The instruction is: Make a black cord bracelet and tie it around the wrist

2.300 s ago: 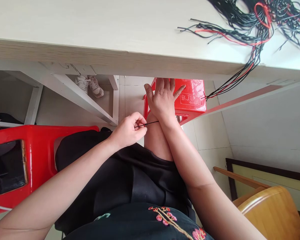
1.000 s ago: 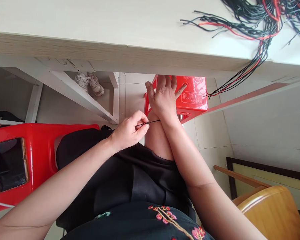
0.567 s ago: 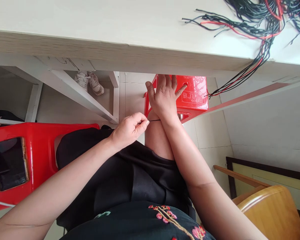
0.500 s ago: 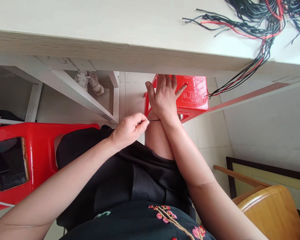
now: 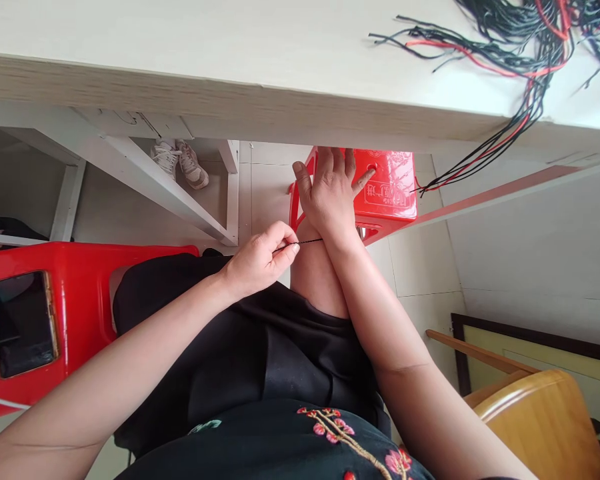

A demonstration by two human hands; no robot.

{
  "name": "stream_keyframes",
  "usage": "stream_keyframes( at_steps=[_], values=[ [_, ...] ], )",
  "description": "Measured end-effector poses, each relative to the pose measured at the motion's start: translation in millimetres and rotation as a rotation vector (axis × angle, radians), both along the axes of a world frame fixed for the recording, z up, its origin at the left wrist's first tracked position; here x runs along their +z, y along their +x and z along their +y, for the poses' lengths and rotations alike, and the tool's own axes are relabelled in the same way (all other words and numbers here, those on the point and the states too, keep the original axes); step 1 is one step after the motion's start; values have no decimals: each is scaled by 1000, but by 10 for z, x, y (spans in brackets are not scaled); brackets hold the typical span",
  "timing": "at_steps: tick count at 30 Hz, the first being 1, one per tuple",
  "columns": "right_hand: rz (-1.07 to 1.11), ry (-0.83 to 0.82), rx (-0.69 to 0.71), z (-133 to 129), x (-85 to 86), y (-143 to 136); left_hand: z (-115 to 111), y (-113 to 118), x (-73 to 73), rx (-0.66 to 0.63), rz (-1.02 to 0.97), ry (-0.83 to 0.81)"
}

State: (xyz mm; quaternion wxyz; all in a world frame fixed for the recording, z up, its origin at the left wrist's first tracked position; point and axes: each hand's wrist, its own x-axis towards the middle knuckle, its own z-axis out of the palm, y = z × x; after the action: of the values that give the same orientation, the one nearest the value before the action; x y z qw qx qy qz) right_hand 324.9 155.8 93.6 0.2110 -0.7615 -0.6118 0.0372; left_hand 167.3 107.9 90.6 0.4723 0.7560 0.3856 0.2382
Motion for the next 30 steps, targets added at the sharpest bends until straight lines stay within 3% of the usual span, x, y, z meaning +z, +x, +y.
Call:
stream_keyframes(
  at_steps=[9,19,30],
  values=[
    [-9,8,1,-4,0,12,42,36,16,56,22,96],
    [-10,19,4,5,-26,23,-27,34,47,96,-22,-23],
    [-11,27,2,-5,-24,25,11,53,57,102,-3,35]
  ],
)
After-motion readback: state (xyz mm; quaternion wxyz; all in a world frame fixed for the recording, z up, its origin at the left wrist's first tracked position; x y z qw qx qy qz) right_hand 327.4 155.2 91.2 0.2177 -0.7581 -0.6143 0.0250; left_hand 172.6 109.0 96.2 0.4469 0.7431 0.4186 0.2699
